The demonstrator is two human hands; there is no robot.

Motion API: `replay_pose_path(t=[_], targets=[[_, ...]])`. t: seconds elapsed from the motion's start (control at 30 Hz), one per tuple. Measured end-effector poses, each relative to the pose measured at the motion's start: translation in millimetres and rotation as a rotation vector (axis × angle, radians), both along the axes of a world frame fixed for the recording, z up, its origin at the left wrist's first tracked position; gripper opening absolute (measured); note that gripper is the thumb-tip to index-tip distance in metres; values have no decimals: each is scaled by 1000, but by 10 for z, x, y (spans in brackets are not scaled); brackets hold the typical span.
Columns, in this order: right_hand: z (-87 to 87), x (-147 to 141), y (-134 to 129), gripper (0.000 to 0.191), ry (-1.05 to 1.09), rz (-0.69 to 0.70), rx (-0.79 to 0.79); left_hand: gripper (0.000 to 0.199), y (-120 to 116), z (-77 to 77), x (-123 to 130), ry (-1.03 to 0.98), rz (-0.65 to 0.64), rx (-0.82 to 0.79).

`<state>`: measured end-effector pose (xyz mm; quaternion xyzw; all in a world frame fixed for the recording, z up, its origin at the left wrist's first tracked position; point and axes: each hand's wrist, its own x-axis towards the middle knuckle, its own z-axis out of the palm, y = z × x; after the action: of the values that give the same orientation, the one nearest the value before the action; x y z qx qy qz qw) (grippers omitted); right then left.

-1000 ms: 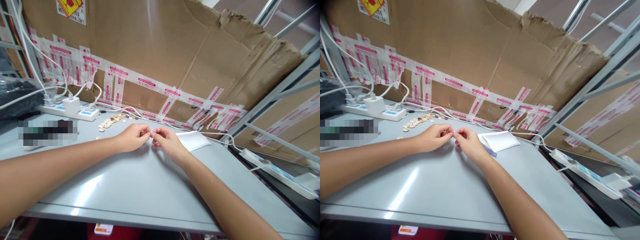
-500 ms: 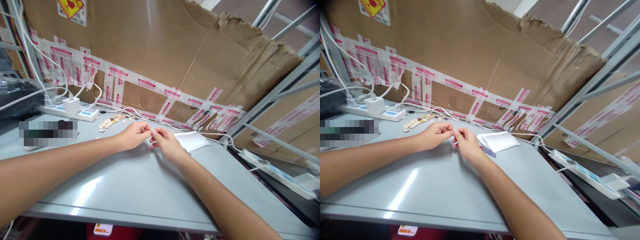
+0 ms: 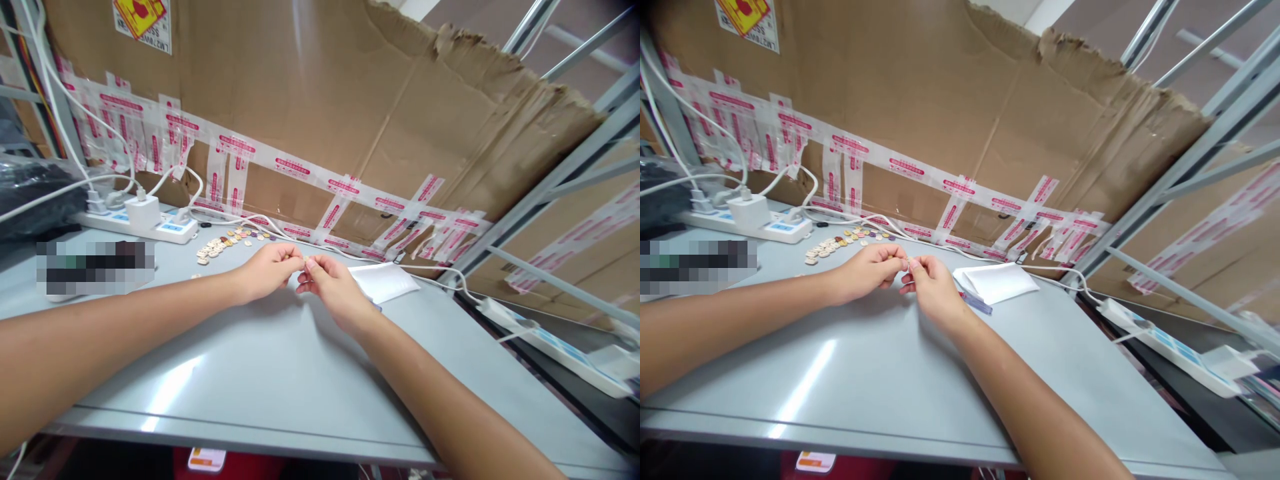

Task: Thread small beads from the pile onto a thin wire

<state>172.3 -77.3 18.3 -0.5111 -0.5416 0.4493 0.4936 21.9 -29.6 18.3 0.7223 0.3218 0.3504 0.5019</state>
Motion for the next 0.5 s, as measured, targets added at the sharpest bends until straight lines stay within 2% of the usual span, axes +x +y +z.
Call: replay_pose_path(t=[0.2, 0.33, 0.5], targets=[[0, 4, 4, 35, 21, 29, 51, 16, 7, -22, 14, -108, -36, -107], [-19, -5, 12, 38, 61, 78, 119, 15, -9, 0, 18, -214, -133, -233], [-24, -11, 6, 34, 68, 82, 155, 22, -34, 50, -2, -227, -187, -308]])
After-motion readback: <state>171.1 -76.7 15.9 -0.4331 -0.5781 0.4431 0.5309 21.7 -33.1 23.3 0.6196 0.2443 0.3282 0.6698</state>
